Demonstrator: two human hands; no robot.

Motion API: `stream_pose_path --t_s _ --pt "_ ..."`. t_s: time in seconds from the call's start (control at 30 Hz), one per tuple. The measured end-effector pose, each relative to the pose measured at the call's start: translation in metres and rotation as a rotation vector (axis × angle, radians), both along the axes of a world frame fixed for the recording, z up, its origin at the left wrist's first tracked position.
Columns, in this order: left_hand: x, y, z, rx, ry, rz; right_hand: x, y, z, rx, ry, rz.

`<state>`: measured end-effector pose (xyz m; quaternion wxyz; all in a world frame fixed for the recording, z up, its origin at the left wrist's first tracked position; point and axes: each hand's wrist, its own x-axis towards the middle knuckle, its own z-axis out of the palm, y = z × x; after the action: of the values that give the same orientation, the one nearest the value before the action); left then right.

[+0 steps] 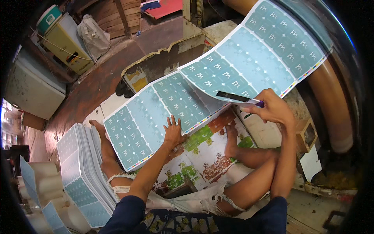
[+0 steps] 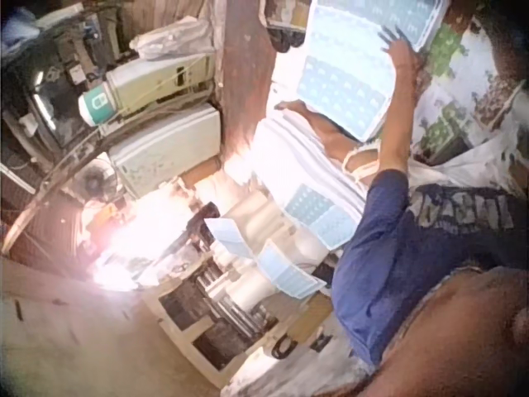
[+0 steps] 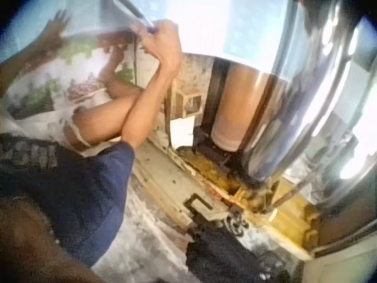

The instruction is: The person cuts printed blue sheets with scissors and places them in a stack, while using a black pen to mark the sheets.

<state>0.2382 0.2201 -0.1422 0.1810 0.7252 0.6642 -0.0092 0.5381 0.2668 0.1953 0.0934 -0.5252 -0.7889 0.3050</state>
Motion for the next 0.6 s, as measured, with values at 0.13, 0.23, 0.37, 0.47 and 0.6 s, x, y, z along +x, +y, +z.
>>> stream_pose_path --t_s 0.13,0.23,0.37,0.47,0.6 --pt "0.004 0.007 0.008 -0.035 -0.045 0.07 -0.011 0.005 -0.009 0.001 -0.048 0.136" --pt "0.018 0.006 0.052 -0.153 -0.086 0.1 -0.022 0.005 -0.024 0.028 -0.032 0.374" --pt "0.035 -0.013 0.126 -0.639 -2.492 0.494 -0.032 -0.001 -0.037 -0.205 -0.133 0.412" --pt "0.042 -0.017 0.145 -0.458 -2.366 0.556 -0.054 0.0 -0.044 -0.209 -0.117 0.54" --pt "0.035 -0.027 0.135 -0.268 -1.993 0.695 -0.05 0.009 -0.041 -0.216 -0.024 0.629"
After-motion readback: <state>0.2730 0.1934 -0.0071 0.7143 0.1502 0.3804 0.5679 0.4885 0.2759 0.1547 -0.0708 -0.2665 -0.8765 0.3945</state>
